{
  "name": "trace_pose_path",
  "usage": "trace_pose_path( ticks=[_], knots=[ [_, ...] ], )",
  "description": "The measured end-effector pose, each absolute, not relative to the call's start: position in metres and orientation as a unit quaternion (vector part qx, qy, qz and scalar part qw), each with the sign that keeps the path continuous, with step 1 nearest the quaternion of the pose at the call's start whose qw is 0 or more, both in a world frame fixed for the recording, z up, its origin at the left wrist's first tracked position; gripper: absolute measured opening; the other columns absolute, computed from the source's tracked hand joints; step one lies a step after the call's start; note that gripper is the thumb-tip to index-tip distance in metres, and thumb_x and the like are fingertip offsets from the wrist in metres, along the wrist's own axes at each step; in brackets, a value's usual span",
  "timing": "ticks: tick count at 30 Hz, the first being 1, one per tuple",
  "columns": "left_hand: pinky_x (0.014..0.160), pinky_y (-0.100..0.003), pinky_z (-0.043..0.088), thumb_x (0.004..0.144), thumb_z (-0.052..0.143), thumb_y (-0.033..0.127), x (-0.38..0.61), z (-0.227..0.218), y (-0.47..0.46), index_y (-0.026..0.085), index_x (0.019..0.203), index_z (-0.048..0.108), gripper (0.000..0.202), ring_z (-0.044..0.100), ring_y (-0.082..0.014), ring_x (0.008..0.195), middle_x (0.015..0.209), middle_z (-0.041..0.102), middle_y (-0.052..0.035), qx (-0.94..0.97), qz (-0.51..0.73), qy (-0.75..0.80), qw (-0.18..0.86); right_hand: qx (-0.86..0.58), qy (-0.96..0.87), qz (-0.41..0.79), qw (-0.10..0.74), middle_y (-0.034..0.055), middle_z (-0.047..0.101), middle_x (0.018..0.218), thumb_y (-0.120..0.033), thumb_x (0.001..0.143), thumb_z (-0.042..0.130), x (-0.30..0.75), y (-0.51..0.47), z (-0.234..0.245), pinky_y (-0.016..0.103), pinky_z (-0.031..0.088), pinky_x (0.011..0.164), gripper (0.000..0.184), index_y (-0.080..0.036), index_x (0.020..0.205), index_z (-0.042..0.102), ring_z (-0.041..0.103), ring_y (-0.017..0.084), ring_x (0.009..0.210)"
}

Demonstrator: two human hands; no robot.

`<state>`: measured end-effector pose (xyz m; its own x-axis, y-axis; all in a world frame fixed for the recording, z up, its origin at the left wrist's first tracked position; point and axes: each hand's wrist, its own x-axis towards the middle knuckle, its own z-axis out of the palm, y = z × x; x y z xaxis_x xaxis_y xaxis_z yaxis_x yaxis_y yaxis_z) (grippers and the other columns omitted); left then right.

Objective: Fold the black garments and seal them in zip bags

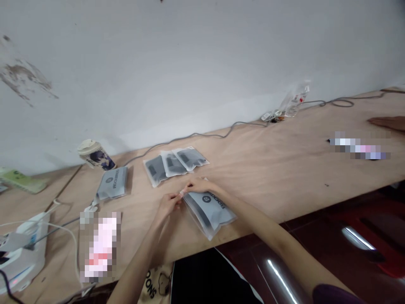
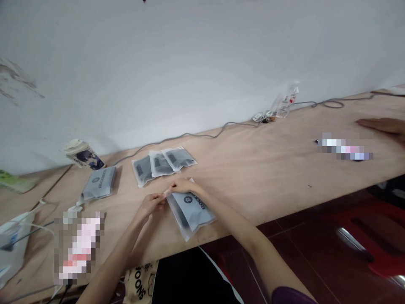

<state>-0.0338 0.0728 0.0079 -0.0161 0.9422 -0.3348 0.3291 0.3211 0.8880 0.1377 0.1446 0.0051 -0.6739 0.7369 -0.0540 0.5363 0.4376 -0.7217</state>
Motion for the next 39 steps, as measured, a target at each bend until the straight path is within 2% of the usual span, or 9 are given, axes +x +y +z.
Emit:
trace_pose_path(
  ticks=[8, 11, 16, 19, 21, 24, 27, 32, 39],
  knots=[
    [0.061, -0.025, 0.050, 0.053, 0.077, 0.041, -0.040, 0.021, 0.067, 0.017, 0.082, 0.062, 0.040, 0.062, -0.0153, 0.073, 0.079, 0.066, -0.0031, 0.506, 0.294, 0.569, 0.578, -0.341, -0.823, 0.432, 0.143, 0.0013, 0.072, 0.088, -0.028, 0.086, 0.056, 0.143, 0.150, 0.000, 0.024, 0.046, 0.073, 0.021, -0.018, 0.090, 0.073, 0.062, 0.015, 0.079],
    [0.055, -0.024, 0.049, 0.051, 0.077, 0.037, -0.031, 0.016, 0.061, 0.018, 0.077, 0.054, 0.040, 0.061, -0.0147, 0.067, 0.075, 0.063, -0.0008, 0.503, 0.336, 0.573, 0.553, -0.334, -0.817, 0.444, 0.153, 0.0022, 0.072, 0.089, -0.028, 0.085, 0.057, 0.144, 0.149, 0.000, 0.025, 0.046, 0.074, 0.019, -0.018, 0.089, 0.073, 0.063, 0.016, 0.081],
    [0.044, -0.022, 0.043, 0.063, 0.064, 0.043, -0.008, 0.001, 0.058, 0.020, 0.076, 0.045, 0.033, 0.057, -0.0123, 0.053, 0.065, 0.059, 0.0032, 0.513, 0.405, 0.580, 0.486, -0.327, -0.815, 0.453, 0.152, 0.0027, 0.072, 0.085, -0.032, 0.087, 0.055, 0.146, 0.147, 0.006, 0.024, 0.045, 0.069, 0.025, -0.015, 0.089, 0.073, 0.061, 0.015, 0.077],
    [0.043, -0.021, 0.043, 0.063, 0.065, 0.041, -0.006, 0.000, 0.060, 0.019, 0.075, 0.046, 0.031, 0.055, -0.0113, 0.049, 0.061, 0.057, 0.0040, 0.497, 0.402, 0.608, 0.471, -0.335, -0.813, 0.447, 0.162, 0.0032, 0.071, 0.084, -0.033, 0.086, 0.056, 0.148, 0.145, 0.008, 0.024, 0.044, 0.069, 0.025, -0.015, 0.087, 0.073, 0.061, 0.015, 0.076],
    [0.047, -0.023, 0.046, 0.060, 0.069, 0.037, -0.013, 0.004, 0.063, 0.018, 0.076, 0.051, 0.031, 0.058, -0.0121, 0.051, 0.062, 0.060, 0.0025, 0.488, 0.359, 0.607, 0.513, -0.345, -0.811, 0.441, 0.171, 0.0031, 0.071, 0.084, -0.031, 0.085, 0.058, 0.148, 0.143, 0.006, 0.024, 0.044, 0.069, 0.022, -0.015, 0.086, 0.073, 0.061, 0.015, 0.077],
    [0.061, -0.025, 0.051, 0.060, 0.074, 0.037, -0.025, 0.016, 0.065, 0.015, 0.085, 0.061, 0.036, 0.065, -0.0152, 0.066, 0.076, 0.068, -0.0034, 0.482, 0.277, 0.576, 0.600, -0.360, -0.805, 0.432, 0.186, 0.0030, 0.072, 0.084, -0.030, 0.084, 0.059, 0.148, 0.140, 0.002, 0.024, 0.043, 0.070, 0.020, -0.015, 0.087, 0.073, 0.062, 0.016, 0.078],
    [0.067, -0.025, 0.051, 0.064, 0.073, 0.045, -0.030, 0.023, 0.065, 0.015, 0.092, 0.066, 0.042, 0.067, -0.0163, 0.076, 0.088, 0.071, -0.0069, 0.473, 0.273, 0.583, 0.602, -0.374, -0.802, 0.418, 0.208, 0.0033, 0.072, 0.083, -0.030, 0.084, 0.060, 0.148, 0.139, -0.001, 0.025, 0.043, 0.071, 0.020, -0.015, 0.086, 0.073, 0.062, 0.016, 0.078],
    [0.062, -0.026, 0.052, 0.064, 0.072, 0.053, -0.020, 0.019, 0.068, 0.014, 0.084, 0.067, 0.044, 0.066, -0.0160, 0.064, 0.080, 0.071, -0.0077, 0.421, 0.313, 0.628, 0.576, -0.384, -0.798, 0.406, 0.226, 0.0037, 0.072, 0.085, -0.027, 0.085, 0.058, 0.147, 0.138, -0.001, 0.025, 0.042, 0.073, 0.019, -0.015, 0.087, 0.073, 0.062, 0.016, 0.080],
    [0.060, -0.025, 0.050, 0.055, 0.078, 0.047, -0.004, 0.023, 0.072, 0.015, 0.067, 0.059, 0.039, 0.063, -0.0151, 0.061, 0.064, 0.065, -0.0014, 0.400, 0.349, 0.631, 0.566, -0.419, -0.785, 0.390, 0.238, 0.0037, 0.072, 0.086, -0.024, 0.086, 0.057, 0.147, 0.138, 0.001, 0.023, 0.041, 0.069, 0.019, -0.015, 0.086, 0.073, 0.062, 0.015, 0.079]
  ],
)
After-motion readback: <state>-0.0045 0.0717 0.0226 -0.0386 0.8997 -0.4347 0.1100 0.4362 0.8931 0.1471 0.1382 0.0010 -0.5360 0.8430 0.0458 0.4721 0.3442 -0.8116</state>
